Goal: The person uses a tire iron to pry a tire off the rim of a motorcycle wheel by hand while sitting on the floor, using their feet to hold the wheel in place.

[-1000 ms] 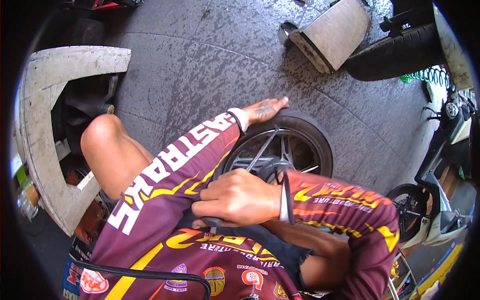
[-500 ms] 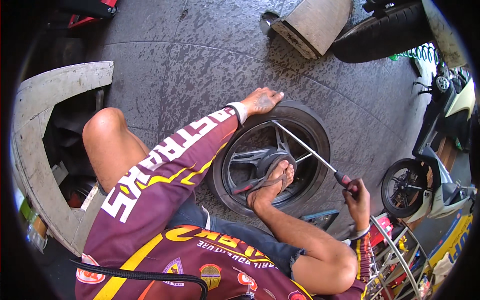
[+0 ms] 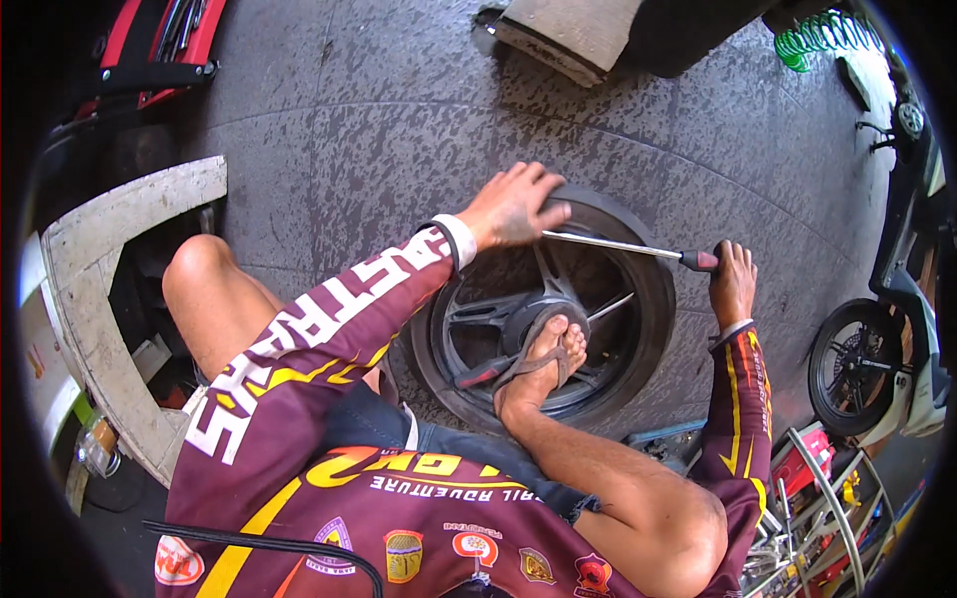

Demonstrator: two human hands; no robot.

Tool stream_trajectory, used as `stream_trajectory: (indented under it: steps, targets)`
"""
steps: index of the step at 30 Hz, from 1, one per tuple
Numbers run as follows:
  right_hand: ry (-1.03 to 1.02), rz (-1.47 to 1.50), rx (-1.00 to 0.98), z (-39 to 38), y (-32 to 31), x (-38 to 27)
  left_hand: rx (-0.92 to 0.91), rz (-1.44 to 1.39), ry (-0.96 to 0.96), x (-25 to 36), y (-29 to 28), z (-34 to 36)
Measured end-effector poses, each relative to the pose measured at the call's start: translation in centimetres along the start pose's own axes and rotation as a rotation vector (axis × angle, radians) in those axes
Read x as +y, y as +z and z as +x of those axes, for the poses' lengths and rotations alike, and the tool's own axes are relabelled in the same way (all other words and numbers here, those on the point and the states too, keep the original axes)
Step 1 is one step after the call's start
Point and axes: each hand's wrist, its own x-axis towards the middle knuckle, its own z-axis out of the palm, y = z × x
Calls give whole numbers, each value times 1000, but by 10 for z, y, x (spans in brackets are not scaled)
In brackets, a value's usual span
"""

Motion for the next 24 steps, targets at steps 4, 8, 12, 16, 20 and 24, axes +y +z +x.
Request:
stream_trajectory:
  steps: [4, 8, 12, 16, 20, 24]
  targets:
    - [-49, 37, 58, 3, 7, 2, -164, 160, 182, 26, -9, 13]
    - [-48, 16, 72, 13, 10, 4, -150, -7, 281, 34, 5, 35]
    - [-41, 71, 118, 18, 10, -2, 99, 221, 364, 79, 54, 6]
    - [37, 59, 93, 16, 17, 7, 275, 31, 271, 128, 107, 16]
    - [11, 60, 125, 31, 18, 2, 371, 52, 214, 134, 104, 31]
    - [23, 76, 141, 38, 18, 0, 272, 130, 164, 132, 111, 56]
